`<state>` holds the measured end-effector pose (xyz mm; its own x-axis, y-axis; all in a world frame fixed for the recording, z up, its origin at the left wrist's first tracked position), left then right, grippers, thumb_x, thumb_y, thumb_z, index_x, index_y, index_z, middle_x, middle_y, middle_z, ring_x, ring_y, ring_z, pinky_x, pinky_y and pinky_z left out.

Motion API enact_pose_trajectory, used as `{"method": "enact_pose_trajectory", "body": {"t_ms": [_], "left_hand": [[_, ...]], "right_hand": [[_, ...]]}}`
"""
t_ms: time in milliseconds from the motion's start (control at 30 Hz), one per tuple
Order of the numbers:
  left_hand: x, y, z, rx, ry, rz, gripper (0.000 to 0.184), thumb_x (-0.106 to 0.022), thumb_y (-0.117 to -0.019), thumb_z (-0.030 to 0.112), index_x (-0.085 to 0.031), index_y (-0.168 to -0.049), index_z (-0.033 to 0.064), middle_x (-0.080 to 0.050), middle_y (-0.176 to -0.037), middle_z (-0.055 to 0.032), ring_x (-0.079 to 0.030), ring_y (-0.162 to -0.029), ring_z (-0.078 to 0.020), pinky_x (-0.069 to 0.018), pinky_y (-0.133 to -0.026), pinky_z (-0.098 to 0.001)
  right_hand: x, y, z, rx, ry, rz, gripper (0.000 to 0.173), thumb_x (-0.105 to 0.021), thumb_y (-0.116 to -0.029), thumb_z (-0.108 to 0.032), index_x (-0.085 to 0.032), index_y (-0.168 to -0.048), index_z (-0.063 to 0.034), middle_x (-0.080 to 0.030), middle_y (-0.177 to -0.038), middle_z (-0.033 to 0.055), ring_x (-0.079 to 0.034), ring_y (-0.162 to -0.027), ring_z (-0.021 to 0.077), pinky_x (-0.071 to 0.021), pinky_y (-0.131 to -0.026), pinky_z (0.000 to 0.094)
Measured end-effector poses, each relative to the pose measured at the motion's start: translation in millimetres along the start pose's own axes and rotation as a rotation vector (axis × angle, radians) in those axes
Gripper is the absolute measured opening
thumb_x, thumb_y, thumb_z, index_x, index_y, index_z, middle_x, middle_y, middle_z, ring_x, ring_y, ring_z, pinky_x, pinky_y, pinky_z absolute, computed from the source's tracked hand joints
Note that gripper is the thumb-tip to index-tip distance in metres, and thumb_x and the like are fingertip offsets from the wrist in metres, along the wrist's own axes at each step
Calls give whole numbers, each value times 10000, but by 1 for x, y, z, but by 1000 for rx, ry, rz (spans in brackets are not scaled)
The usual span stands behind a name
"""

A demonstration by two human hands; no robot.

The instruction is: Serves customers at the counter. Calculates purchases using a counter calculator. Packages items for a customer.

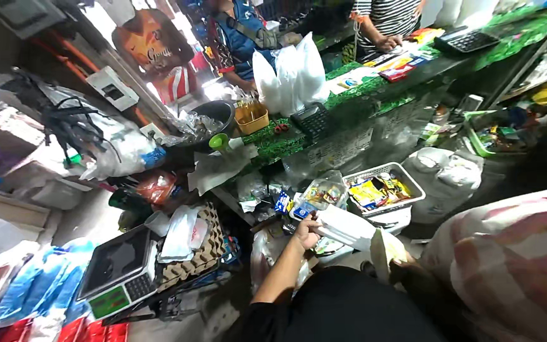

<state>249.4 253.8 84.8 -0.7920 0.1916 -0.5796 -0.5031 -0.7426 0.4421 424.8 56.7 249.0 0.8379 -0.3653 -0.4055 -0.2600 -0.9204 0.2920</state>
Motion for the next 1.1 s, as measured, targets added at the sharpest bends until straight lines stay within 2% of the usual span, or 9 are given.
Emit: {"method": "enact_pose_trajectory", "body": {"t_ms": [67,200,300,500,700,833,900,1000,1100], "left_hand": [[-1,1,0,40,69,-54,391,-470,-949,178,-544,-1329,121,-687,-1123,-86,-670,-1003,-214,-564,-854,-433],[-9,-1,-4,112,52,-204,604,-194,-1085,508,-640,-1192,116,-686,-798,-20,-664,-709,-154,-584,-708,-337],[-19,-3,-14,89,50,-397,565,-161,-1089,480,-615,-1162,151,-597,-643,53,-594,-581,-103,-575,-703,-319],[-34,9,-71,521,-340,-393,691,-105,-1083,553,-588,-1170,67,-662,-800,-15,-567,-569,-56,-454,-495,-188],[-44,20,-114,677,-821,-382,525,-357,-1106,456,-547,-1335,24,-670,-1013,-39,-608,-790,-63,-516,-780,-267],[-46,22,-122,660,-852,-351,418,-424,-1094,427,-612,-1135,56,-666,-918,-14,-618,-783,-63,-530,-756,-273],[-51,23,-120,647,-821,-410,412,-446,-1093,381,-606,-1265,43,-677,-1088,-41,-635,-941,-71,-531,-873,-290],[-56,13,-117,516,-853,-438,344,-511,-1074,271,-601,-1324,53,-664,-1018,1,-585,-794,-17,-495,-743,-221],[-59,-3,-116,391,-715,-453,394,-531,-1037,102,-489,-1417,4,-673,-1140,-70,-644,-930,-81,-533,-871,-297]], "right_hand": [[-21,26,-48,-441,263,306,326,-357,-1011,79,-457,-1319,45,-580,-1074,68,-545,-922,7,-455,-888,155],[77,-19,20,344,-36,-1,279,-265,-953,43,-467,-1147,49,-639,-842,-54,-624,-763,-57,-540,-722,133],[73,1,2,75,-51,331,260,-243,-952,107,-426,-1122,37,-511,-749,-33,-532,-620,-48,-494,-643,123],[172,-44,94,228,-79,19,763,-877,-729,-427,-528,-1335,-124,-738,-1075,-91,-692,-976,-9,-587,-863,207],[156,-41,86,193,82,45,806,-808,-718,-393,-486,-1364,-34,-726,-1069,-98,-668,-968,-59,-549,-890,154],[163,-34,79,214,88,61,819,-769,-733,-342,-443,-1404,-4,-720,-1096,-81,-669,-981,-48,-555,-899,168],[174,-31,79,236,60,78,843,-816,-735,-370,-459,-1407,-6,-733,-1111,-64,-685,-995,-20,-568,-909,198],[183,-24,76,271,88,118,781,-783,-756,-324,-469,-1393,2,-728,-1113,-82,-678,-996,-37,-561,-917,187],[177,-9,67,225,60,202,727,-711,-772,-226,-447,-1405,15,-723,-1116,-48,-675,-985,-33,-561,-910,185]]}}
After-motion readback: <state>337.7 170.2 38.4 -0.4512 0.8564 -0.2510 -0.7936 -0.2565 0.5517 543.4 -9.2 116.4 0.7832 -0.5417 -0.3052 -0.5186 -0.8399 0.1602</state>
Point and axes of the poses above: each hand's wrist, its own y-axis away from the middle knuckle, its own x-axis out of the back of the hand, z = x × y, the point moved 8 cm from there along -y, towards the middle knuckle
